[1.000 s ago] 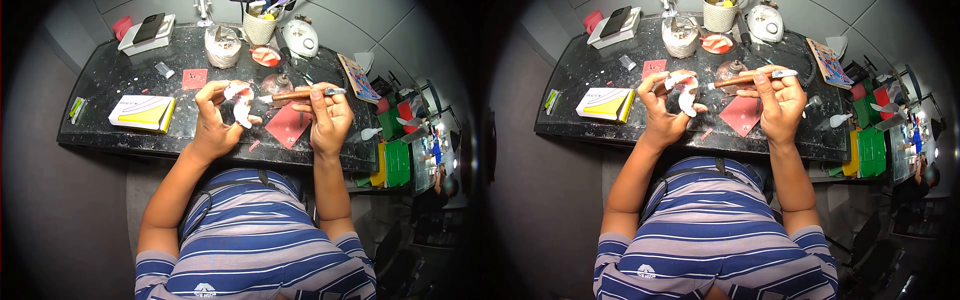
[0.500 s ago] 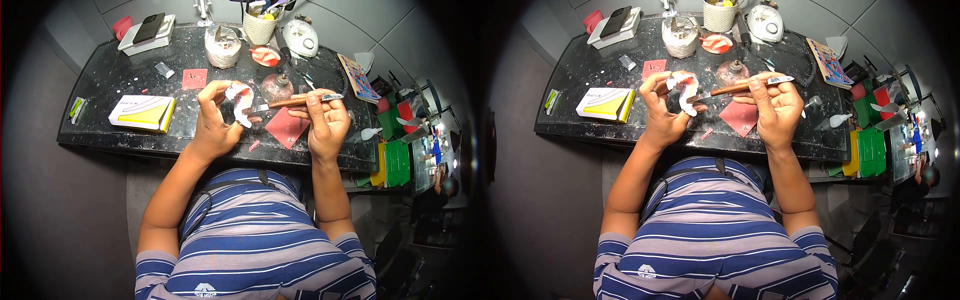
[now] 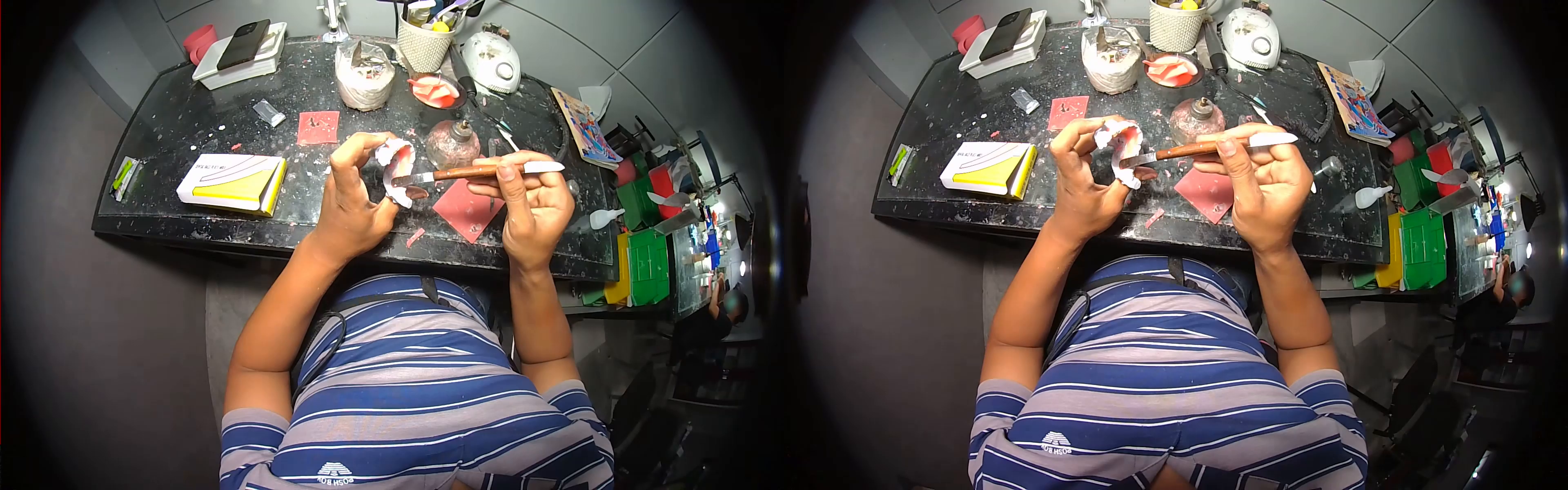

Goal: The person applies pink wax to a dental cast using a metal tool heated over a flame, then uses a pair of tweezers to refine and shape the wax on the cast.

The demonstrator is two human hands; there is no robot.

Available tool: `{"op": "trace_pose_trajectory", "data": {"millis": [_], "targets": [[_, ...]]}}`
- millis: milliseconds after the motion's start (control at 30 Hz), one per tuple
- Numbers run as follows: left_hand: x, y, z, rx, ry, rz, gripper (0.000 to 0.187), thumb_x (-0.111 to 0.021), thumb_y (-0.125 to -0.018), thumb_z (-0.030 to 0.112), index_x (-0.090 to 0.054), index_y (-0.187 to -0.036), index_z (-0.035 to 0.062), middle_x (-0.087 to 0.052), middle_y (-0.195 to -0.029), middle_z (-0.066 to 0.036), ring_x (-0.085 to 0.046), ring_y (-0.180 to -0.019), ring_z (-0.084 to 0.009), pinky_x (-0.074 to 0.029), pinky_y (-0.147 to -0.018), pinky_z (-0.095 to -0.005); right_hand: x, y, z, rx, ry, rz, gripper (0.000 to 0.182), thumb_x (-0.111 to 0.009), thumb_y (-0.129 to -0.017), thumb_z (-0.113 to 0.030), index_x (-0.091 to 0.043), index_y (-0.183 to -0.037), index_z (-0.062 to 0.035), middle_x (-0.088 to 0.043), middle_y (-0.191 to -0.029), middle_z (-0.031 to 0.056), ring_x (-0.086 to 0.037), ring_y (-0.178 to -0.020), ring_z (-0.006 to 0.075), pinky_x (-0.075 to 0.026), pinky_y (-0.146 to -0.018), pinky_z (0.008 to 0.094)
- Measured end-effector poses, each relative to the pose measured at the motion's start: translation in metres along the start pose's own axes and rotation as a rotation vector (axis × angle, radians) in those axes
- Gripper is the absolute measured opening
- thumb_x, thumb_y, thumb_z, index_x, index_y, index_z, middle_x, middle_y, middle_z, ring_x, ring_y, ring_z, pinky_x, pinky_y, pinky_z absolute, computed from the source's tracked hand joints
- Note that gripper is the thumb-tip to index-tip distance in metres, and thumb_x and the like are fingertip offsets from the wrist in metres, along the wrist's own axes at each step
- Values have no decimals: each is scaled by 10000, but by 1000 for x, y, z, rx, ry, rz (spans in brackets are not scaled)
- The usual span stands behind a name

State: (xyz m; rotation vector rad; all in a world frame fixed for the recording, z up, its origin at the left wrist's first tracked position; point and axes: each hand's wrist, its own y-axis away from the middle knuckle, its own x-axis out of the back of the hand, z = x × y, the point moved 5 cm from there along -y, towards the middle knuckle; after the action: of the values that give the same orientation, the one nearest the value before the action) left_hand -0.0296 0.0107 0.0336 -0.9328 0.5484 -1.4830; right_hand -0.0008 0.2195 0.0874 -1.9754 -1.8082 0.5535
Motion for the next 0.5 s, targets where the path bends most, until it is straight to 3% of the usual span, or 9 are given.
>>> {"op": "trace_pose_trajectory", "data": {"millis": [233,500], "targets": [[-4,1,-2,-6,89,7,778,-769,-774,-150,-291,-1352,56,-497,-1288,-183,-646,-1106,-263,-606,-880,-356,4,-11,2,24,-44,45,164,-597,-1022,-41,-565,-1077,110,-710,-1001,243,-750,-901,278,-678,-745,359],[-1,2,-4,26,8,0,796,-799,-764,-113,-289,-1351,56,-527,-1278,-195,-646,-1109,-267,-586,-906,-372,7,1,11,-78,-68,35,156,-580,-1036,-62,-567,-1121,68,-713,-1000,245,-756,-870,276,-673,-748,367]]}}
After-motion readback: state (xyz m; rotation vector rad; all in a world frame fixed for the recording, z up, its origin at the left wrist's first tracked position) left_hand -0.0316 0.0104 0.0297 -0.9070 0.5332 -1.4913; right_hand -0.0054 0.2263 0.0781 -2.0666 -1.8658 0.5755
